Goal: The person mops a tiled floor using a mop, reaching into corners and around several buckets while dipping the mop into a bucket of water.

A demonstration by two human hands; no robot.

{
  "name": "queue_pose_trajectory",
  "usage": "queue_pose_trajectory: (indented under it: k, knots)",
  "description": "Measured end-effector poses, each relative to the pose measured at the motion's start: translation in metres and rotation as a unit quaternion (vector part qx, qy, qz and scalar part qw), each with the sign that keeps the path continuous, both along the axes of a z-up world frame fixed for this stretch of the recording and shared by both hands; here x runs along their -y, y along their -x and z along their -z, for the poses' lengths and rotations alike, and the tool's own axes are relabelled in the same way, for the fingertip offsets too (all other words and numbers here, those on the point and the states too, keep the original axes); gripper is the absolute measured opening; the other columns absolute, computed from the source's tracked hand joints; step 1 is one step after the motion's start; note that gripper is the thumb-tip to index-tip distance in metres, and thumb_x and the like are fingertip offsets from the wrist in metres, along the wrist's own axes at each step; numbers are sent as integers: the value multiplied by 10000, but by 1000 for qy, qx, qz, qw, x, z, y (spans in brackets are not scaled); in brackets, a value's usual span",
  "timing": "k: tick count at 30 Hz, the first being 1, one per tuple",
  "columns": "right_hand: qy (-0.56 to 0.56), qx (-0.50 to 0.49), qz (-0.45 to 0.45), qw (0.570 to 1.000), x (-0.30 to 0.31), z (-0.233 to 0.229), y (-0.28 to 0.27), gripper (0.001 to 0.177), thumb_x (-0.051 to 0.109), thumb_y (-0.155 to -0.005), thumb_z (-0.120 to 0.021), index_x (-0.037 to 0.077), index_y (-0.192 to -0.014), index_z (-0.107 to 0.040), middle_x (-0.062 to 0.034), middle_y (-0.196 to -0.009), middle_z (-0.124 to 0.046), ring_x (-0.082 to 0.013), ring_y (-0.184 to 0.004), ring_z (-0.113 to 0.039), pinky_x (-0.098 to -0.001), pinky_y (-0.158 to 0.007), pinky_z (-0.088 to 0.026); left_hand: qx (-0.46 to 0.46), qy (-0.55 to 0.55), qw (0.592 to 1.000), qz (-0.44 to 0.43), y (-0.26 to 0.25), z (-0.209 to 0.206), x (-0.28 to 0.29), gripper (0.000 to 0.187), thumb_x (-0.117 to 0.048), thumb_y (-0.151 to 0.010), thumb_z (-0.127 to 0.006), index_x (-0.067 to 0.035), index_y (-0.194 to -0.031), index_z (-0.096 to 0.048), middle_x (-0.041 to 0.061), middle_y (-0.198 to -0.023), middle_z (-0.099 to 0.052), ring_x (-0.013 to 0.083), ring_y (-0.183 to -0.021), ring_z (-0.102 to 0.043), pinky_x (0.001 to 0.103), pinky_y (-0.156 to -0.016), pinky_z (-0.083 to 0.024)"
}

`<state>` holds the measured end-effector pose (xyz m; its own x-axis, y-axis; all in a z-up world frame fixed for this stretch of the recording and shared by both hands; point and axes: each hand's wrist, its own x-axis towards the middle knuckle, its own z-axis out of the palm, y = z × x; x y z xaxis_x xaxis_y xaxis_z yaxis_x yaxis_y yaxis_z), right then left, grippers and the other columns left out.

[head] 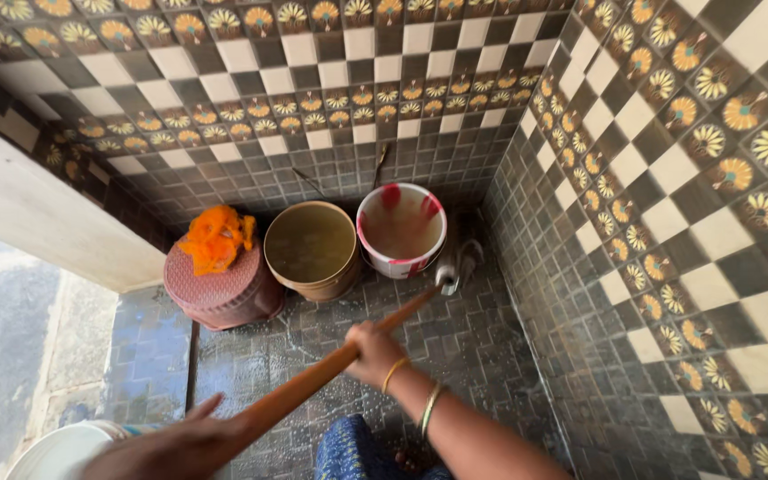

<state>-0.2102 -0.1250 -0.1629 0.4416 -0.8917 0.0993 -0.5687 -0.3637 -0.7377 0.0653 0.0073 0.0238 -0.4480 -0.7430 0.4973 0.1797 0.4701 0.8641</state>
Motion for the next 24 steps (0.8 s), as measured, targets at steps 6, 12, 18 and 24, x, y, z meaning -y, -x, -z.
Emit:
queue_pose_trajectory:
  k: [6, 12, 18, 24]
  knots:
    - [-50, -22, -91, 994, -47, -47, 2, 104, 141, -784, -701, 70, -856, -676, -139, -893, -693, -325, -868, -689, -444, -830, -546, -41, 5, 999, -35, 5, -20, 8, 202, -50, -919, -783, -83, -817, -613, 186, -995, -791, 402, -1219, -702, 663, -1239, -277]
    - [-30, -38, 26, 999, 6, -29, 37, 88, 122, -764, -712, 114, -848, -691, -118, -914, -689, -332, -888, -695, -445, -797, -550, -80, -4, 996, -33, 21, -11, 18, 219, -28, -911, -788, -67, -805, -600, 176, -918, -788, 420, -1169, -716, 669, -1207, -326]
    - [-12, -104, 143, 984, 60, 37, 115, 368, 126, -646, -802, 158, -964, -620, -28, -1101, -676, -350, -964, -686, -449, -790, -554, -70, 26, 994, -83, 146, 78, 9, 109, -78, -888, -742, -30, -917, -649, 247, -1144, -800, 435, -1294, -687, 667, -1273, -318]
    - [-67, -112, 164, 978, 29, 27, 107, 285, 159, -761, -771, 161, -999, -613, -57, -1110, -652, -367, -965, -677, -466, -810, -544, 48, -31, 993, 106, 81, 57, 32, 237, -246, -1021, -660, -25, -935, -648, 340, -1329, -688, 545, -1457, -469, 718, -1251, -253]
